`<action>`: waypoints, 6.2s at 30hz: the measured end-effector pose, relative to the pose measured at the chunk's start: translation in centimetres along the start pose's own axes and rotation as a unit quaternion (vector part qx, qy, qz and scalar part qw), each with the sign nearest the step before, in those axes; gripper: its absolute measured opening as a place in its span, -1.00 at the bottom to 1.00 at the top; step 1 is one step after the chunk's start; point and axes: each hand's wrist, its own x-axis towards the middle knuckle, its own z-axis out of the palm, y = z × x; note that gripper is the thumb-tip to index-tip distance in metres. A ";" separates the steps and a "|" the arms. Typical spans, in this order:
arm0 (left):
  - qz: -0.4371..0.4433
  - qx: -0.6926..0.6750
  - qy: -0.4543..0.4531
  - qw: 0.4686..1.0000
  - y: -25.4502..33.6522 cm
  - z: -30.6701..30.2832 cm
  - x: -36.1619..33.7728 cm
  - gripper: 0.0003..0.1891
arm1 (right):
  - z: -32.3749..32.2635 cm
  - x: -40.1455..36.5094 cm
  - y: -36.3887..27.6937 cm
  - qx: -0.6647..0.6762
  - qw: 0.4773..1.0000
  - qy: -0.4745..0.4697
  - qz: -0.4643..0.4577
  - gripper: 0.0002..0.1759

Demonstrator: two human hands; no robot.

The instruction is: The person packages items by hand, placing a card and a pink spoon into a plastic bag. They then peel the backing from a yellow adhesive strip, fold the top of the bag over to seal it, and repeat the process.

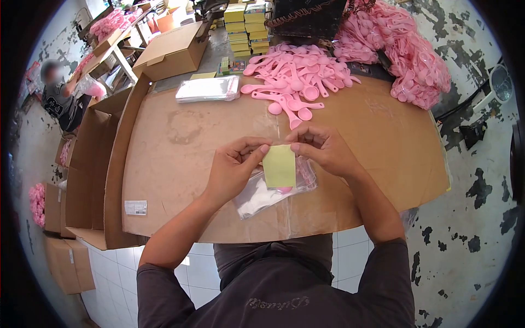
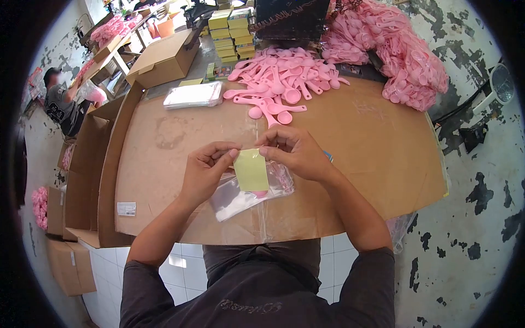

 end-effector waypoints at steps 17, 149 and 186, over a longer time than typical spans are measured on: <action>0.064 0.064 -0.049 0.995 -0.8 -1.7 0.3 -0.77 | -1.6 -0.3 0.3 -0.066 0.995 -0.041 -0.065 -0.82; -0.029 -0.079 -0.064 0.994 -0.8 -0.5 0.5 -0.63 | -6.1 2.3 -0.9 -0.389 0.918 0.035 -0.071 -0.74; 0.173 0.053 -0.118 0.976 1.2 -0.3 -0.2 -0.48 | 1.9 -0.8 -11.3 -0.471 0.827 0.044 -0.303 -0.95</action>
